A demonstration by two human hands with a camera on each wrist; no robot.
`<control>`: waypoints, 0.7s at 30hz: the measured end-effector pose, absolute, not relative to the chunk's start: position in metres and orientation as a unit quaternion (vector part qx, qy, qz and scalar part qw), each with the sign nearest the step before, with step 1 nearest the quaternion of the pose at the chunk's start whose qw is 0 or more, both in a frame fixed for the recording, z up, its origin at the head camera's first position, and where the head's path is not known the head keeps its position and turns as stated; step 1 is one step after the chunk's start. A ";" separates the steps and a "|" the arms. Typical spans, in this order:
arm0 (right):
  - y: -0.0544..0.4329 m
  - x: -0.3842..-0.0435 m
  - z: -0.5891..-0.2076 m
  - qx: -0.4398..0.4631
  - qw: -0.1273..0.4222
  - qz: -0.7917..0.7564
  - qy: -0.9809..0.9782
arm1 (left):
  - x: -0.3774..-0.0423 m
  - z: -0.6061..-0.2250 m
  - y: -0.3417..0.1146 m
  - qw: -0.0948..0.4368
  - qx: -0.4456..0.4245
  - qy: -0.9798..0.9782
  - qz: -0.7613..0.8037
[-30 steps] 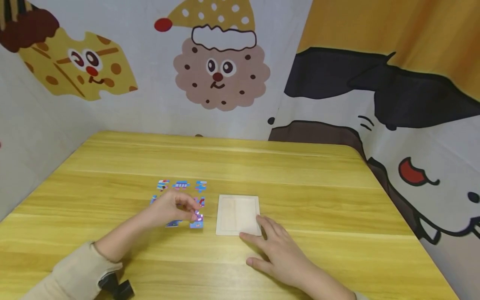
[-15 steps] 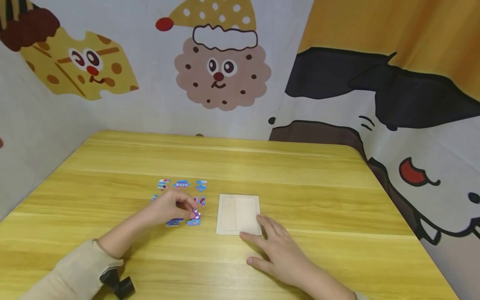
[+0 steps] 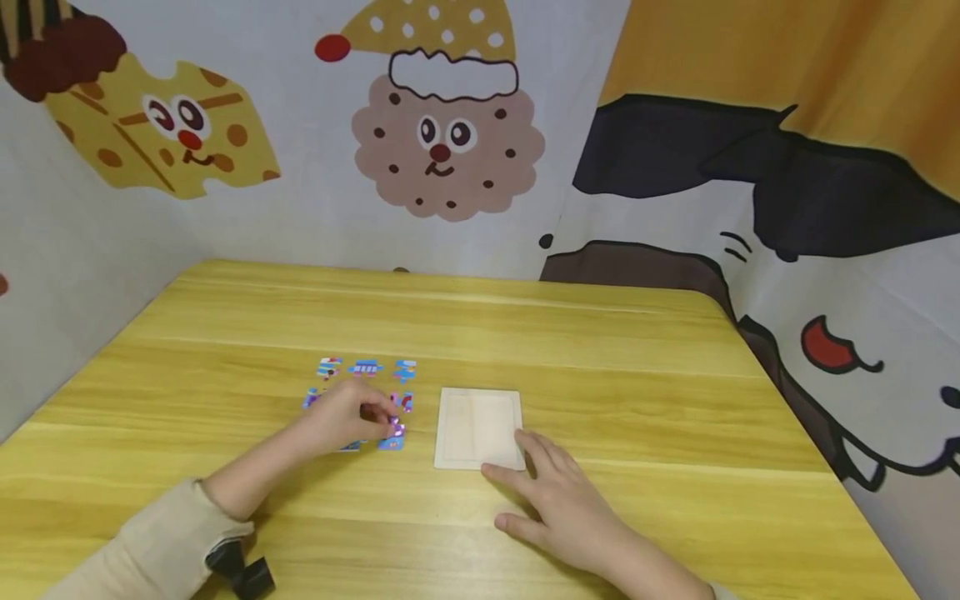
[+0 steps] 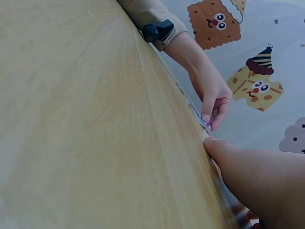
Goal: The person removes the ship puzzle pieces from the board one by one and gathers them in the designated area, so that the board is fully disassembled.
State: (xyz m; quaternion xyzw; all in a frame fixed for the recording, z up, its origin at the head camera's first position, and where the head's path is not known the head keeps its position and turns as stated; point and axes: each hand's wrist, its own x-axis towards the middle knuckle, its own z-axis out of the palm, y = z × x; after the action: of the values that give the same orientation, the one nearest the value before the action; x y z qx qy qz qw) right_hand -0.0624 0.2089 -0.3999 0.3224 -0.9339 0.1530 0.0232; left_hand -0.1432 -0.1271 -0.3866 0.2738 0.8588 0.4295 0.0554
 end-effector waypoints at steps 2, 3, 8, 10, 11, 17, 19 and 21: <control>0.209 -0.063 -0.400 0.322 0.024 0.153 -0.934 | -0.143 -0.385 -0.126 0.045 0.280 0.863 0.417; 0.209 -0.063 -0.400 0.321 0.025 0.152 -0.934 | -0.143 -0.384 -0.126 0.040 0.283 0.865 0.412; 0.209 -0.063 -0.400 0.321 0.026 0.151 -0.935 | -0.142 -0.383 -0.126 0.028 0.286 0.877 0.385; 0.209 -0.063 -0.400 0.321 0.026 0.150 -0.935 | -0.141 -0.382 -0.126 0.020 0.287 0.882 0.372; 0.209 -0.062 -0.400 0.321 0.027 0.150 -0.935 | -0.141 -0.383 -0.126 0.016 0.288 0.885 0.366; 0.209 -0.062 -0.400 0.321 0.027 0.149 -0.935 | -0.142 -0.385 -0.127 0.005 0.293 0.888 0.354; 0.208 -0.062 -0.400 0.321 0.026 0.148 -0.935 | -0.142 -0.385 -0.128 0.009 0.292 0.887 0.358; 0.208 -0.063 -0.401 0.321 0.026 0.147 -0.935 | -0.142 -0.385 -0.128 0.015 0.290 0.886 0.362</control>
State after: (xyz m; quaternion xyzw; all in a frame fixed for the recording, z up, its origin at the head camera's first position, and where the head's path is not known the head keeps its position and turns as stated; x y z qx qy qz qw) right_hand -0.0626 0.2082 -0.4007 0.3206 -0.9353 0.1472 0.0262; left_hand -0.1415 -0.1280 -0.3845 0.2902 0.8858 0.3618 0.0150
